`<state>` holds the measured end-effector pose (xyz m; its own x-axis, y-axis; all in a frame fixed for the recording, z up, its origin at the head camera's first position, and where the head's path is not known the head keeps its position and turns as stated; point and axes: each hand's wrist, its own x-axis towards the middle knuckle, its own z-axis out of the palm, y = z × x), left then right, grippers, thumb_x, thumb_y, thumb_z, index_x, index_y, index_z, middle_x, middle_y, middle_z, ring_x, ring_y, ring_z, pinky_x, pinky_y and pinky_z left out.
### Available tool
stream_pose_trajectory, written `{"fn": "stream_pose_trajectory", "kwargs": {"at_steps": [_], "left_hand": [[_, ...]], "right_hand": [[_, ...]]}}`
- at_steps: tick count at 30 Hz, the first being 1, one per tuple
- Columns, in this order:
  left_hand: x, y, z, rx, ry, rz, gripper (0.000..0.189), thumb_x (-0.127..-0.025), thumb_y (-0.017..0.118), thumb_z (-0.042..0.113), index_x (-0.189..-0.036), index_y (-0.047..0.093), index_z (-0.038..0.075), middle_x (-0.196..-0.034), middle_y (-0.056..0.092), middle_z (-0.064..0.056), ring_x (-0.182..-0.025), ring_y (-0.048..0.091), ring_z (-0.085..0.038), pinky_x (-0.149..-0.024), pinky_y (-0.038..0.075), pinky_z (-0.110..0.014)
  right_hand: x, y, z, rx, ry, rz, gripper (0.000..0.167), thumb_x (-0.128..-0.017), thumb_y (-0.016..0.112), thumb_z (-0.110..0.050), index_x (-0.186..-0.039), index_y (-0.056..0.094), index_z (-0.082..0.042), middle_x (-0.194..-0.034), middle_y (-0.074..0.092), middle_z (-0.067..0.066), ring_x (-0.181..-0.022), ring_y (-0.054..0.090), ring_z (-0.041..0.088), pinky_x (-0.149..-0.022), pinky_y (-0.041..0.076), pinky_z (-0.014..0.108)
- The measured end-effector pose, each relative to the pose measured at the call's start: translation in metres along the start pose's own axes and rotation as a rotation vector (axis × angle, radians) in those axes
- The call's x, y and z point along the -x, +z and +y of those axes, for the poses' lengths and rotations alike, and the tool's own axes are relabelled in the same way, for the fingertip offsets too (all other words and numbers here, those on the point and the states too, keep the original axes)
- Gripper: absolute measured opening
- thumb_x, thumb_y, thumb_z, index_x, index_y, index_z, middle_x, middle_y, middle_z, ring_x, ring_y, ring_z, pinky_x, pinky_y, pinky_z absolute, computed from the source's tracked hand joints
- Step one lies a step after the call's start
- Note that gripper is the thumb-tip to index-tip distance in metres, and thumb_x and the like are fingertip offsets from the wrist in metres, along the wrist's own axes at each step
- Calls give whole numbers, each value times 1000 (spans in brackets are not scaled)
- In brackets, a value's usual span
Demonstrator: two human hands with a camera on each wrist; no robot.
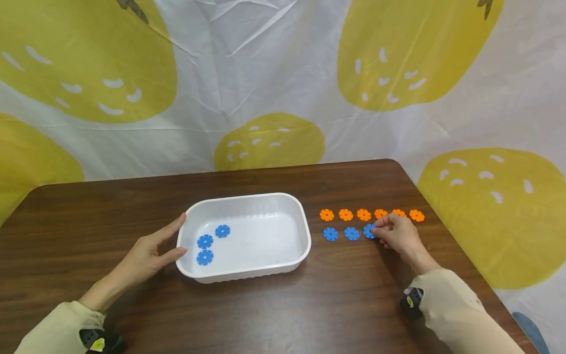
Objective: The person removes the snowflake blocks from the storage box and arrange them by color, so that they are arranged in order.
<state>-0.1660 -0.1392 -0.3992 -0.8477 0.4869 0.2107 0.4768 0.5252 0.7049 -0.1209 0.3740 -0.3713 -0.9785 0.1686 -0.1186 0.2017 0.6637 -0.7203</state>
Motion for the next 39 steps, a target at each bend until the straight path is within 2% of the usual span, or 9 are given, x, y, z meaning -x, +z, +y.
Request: {"fn": "stream_pose_trajectory", "kwargs": {"at_steps": [8, 19, 39], "left_hand": [[-1, 1, -1, -2, -2, 0, 74, -88, 66, 31, -149, 27, 12, -152, 28, -15, -137, 30, -38, -103, 33, -55], [0, -1, 0, -10, 21, 9, 73, -89, 65, 29, -147, 29, 8, -151, 30, -15, -135, 33, -38, -104, 34, -53], [-1, -1, -1, -20, 24, 14, 71, -88, 66, 29, -146, 31, 6, -148, 33, -16, -133, 37, -38, -102, 36, -53]], "right_hand": [[0, 1, 1, 32, 25, 23, 23, -91, 60, -9, -99, 54, 12, -68, 57, -3, -60, 50, 7, -52, 49, 21], [-1, 1, 2, 132, -7, 54, 23, -90, 61, -9, -97, 56, 12, -78, 63, 10, -61, 52, 12, -51, 48, 22], [-3, 1, 0, 134, 13, 31, 21, -90, 61, -9, -95, 56, 11, -72, 58, 1, -59, 46, 11, -49, 43, 22]]}}
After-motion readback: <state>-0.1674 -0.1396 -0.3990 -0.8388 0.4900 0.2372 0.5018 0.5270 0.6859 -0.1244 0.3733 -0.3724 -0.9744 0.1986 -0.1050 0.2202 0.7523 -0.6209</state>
